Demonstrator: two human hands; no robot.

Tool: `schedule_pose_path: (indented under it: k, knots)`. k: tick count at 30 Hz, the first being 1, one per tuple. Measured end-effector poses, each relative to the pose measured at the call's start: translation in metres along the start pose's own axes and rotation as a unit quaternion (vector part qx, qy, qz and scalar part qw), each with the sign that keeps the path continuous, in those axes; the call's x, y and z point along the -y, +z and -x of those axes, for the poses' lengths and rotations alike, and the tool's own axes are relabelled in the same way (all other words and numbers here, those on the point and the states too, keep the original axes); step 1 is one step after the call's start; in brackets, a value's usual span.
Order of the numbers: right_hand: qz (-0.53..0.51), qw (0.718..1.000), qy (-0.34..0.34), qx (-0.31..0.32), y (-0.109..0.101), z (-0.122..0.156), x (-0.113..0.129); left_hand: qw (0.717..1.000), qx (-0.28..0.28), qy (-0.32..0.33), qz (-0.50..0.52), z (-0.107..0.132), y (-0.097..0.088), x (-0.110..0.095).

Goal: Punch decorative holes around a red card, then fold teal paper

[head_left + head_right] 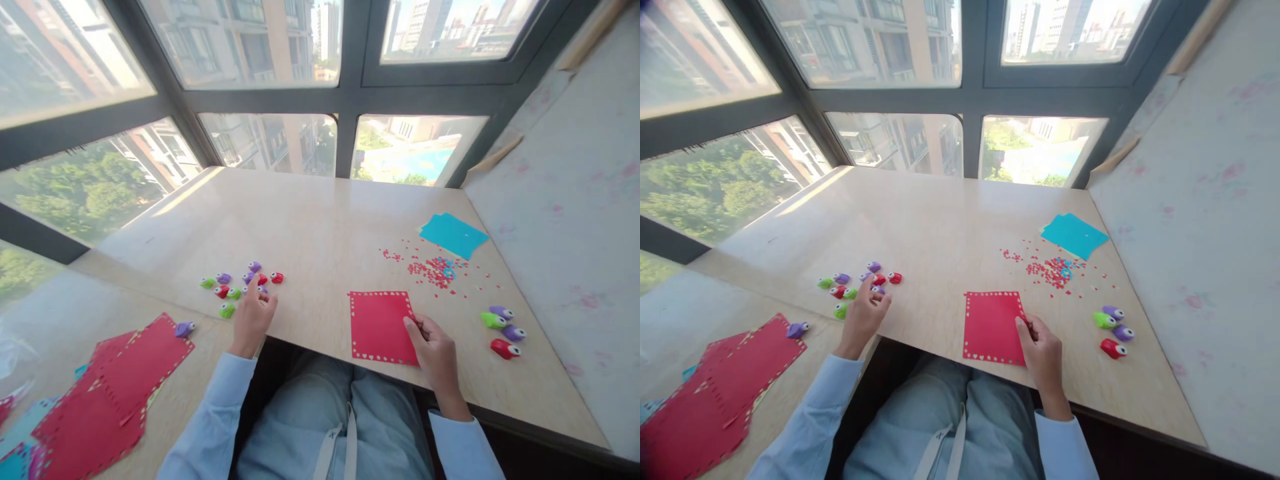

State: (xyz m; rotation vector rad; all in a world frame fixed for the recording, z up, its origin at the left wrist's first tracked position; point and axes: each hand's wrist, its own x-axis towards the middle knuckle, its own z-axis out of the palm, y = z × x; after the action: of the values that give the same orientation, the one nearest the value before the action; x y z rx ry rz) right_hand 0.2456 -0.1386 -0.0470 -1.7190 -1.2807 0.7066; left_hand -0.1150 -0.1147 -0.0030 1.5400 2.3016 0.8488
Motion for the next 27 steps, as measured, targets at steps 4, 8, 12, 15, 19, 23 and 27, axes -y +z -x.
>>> schedule_pose_path:
  k: [4,8,12,15,19,23,27]
  knots:
    - [0.014,1.000,0.005,-0.001,-0.001,-0.001,0.001,0.995,0.081,-0.036,-0.039,-0.013,0.010,-0.019]
    - [0.026,1.000,0.008,-0.002,-0.001,-0.001,-0.001,0.993,0.090,-0.024,-0.068,-0.023,0.019,-0.024]
    - [0.033,0.999,0.013,-0.011,-0.001,-0.001,-0.002,0.994,0.076,0.034,-0.065,-0.026,0.025,-0.022]
    - [0.032,0.999,0.017,-0.016,0.000,0.000,-0.001,0.991,0.069,0.093,-0.062,-0.026,0.032,-0.025]
    - [0.022,0.999,0.021,-0.014,0.001,0.000,0.001,0.983,0.078,0.166,-0.024,-0.024,0.047,-0.032]
    - [0.009,0.999,0.028,-0.036,0.001,-0.001,0.003,0.964,0.101,0.238,0.057,-0.025,0.063,-0.036]
    - [-0.013,0.998,0.039,-0.050,0.002,-0.002,0.002,0.944,0.138,0.270,0.130,-0.029,0.075,-0.039]
